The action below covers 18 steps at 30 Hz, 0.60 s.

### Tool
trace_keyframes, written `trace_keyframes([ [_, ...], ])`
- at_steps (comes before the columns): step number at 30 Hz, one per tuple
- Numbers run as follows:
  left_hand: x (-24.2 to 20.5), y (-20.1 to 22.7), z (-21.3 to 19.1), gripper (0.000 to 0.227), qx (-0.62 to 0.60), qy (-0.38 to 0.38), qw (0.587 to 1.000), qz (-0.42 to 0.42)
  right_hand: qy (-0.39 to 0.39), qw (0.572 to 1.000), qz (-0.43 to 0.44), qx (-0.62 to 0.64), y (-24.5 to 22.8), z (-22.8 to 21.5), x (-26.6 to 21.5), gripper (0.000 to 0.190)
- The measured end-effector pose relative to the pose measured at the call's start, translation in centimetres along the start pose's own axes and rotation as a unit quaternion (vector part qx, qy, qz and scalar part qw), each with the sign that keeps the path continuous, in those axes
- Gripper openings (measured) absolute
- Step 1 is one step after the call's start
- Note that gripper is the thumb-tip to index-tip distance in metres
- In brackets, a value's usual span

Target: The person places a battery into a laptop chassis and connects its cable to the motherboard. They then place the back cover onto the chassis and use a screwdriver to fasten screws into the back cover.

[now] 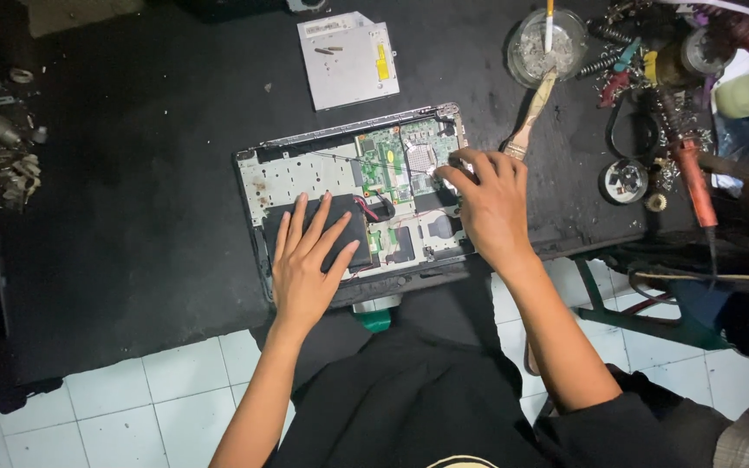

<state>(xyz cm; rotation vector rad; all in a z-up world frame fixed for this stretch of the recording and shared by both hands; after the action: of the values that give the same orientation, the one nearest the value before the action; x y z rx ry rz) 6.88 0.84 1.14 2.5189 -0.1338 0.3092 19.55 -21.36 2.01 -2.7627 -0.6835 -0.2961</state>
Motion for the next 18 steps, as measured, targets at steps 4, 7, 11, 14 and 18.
trace_keyframes([
  [4,0.0,0.0,0.0,0.037,-0.002,0.004,1.0,0.0,-0.006,1.0,-0.005,0.004,0.2,0.2,-0.1,0.045],
  [7,0.0,0.0,0.0,0.037,-0.006,0.006,1.0,-0.001,-0.017,0.998,0.02,0.051,0.6,0.3,0.0,0.051],
  [11,0.0,0.1,0.0,0.037,-0.005,0.002,1.0,-0.003,-0.023,0.989,0.041,0.14,1.0,0.3,0.0,0.055],
  [14,0.0,0.0,0.0,0.037,-0.004,0.0,1.0,-0.005,-0.017,0.984,0.054,0.168,0.6,-0.1,0.4,0.052],
  [18,0.0,0.0,0.0,0.037,-0.005,0.001,1.0,-0.006,-0.002,0.984,0.059,0.165,0.5,-0.7,0.7,0.045],
])
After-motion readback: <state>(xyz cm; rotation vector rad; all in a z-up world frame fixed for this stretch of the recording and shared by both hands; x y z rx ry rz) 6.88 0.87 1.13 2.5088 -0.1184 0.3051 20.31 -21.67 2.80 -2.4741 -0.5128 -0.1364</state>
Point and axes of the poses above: each hand's wrist, its own x-axis towards the middle knuckle, its own z-axis out of the palm, y = z × x, the point moved 7 cm from there along x, towards the middle knuckle, and after that the axes turned 11 degrees about z, right-handed, at the moved point
